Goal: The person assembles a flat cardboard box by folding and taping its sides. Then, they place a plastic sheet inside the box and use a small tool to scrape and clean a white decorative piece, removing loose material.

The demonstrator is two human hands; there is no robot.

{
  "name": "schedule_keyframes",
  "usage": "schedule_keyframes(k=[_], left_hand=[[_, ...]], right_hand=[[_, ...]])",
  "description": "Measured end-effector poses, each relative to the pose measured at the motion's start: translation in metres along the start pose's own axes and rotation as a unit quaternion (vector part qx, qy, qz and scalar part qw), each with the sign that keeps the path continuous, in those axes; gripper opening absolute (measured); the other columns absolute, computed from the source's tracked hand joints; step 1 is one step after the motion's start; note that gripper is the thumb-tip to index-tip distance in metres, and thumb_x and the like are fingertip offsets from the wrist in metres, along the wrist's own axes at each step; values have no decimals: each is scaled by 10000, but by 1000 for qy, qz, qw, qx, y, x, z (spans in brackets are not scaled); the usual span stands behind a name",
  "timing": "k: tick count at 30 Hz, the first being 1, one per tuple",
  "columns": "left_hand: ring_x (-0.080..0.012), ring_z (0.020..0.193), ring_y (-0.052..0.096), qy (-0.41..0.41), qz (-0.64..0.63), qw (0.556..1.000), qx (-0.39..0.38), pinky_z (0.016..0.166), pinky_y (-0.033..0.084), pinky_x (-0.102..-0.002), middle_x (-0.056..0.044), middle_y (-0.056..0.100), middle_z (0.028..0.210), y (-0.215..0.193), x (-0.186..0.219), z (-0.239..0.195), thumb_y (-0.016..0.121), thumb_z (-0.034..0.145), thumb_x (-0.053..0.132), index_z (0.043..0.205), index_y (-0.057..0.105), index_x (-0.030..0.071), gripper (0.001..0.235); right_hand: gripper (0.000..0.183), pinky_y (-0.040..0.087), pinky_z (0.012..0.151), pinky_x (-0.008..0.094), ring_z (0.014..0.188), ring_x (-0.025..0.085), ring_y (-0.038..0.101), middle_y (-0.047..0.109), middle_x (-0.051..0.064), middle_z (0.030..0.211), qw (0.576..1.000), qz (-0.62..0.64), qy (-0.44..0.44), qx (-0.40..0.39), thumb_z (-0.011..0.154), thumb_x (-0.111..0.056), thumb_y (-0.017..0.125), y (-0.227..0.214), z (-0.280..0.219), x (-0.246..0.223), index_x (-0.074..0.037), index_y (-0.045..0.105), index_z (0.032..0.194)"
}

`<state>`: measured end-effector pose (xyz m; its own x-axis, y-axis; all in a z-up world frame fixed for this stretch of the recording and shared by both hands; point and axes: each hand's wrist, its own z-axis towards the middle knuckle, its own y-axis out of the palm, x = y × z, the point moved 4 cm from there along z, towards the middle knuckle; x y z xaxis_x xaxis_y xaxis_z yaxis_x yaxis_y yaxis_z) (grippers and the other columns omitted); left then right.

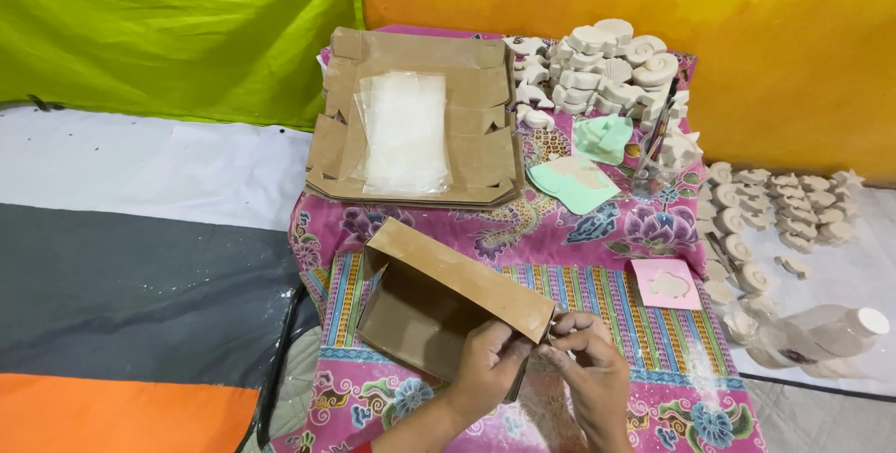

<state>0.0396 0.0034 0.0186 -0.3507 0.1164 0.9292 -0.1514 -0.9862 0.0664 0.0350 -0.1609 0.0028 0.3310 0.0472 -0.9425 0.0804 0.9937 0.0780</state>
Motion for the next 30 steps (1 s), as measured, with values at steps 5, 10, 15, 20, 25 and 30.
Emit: schedule_keyframes(k=[5,10,15,20,25,30], left_hand=[[-237,1055,701,1,3,1000,-13,917,573,-352,-103,740,1115,2,0,-1,624,937,7,1182,705,47,261],[-274,1105,675,19,26,999,8,947,560,-383,-126,697,1160,1,-4,-4,625,945,43,1221,698,64,286],[-261,1057,649,12,23,998,53,941,530,-369,-123,644,1115,2,-13,-5,582,898,-31,1098,710,44,250],[-241,654,620,76,276,958,-17,560,491,-340,-100,672,822,-21,35,-2,599,952,54,1031,742,58,163],[-67,448,461,294,307,904,41,333,348,-160,-97,678,747,-83,70,-15,508,890,-26,852,674,16,176],[-288,1197,543,301,435,836,148,1035,514,-445,-137,530,1256,-164,53,-26,788,838,255,1336,489,66,611]], right_hand=[[113,560,915,399,1073,228,602,624,73,1049,999,35,27,0,716,-64,859,1,3,4,-60,795,810],[151,590,909,396,1062,231,613,660,79,1036,999,31,-1,-7,704,-26,858,6,1,-1,-54,814,846],[177,586,921,357,1070,262,673,670,121,1074,934,-279,-220,29,770,-139,834,24,-11,-33,-46,740,886],[72,505,633,242,844,173,643,707,125,1000,915,-334,-213,83,830,-3,724,10,-9,-13,-22,659,852],[79,561,573,187,739,131,644,725,148,1005,913,-362,-176,73,811,47,694,1,-4,-2,0,668,869],[437,658,674,302,754,150,713,731,95,1015,926,-369,-66,35,820,-32,701,2,3,1,-20,618,1249]])
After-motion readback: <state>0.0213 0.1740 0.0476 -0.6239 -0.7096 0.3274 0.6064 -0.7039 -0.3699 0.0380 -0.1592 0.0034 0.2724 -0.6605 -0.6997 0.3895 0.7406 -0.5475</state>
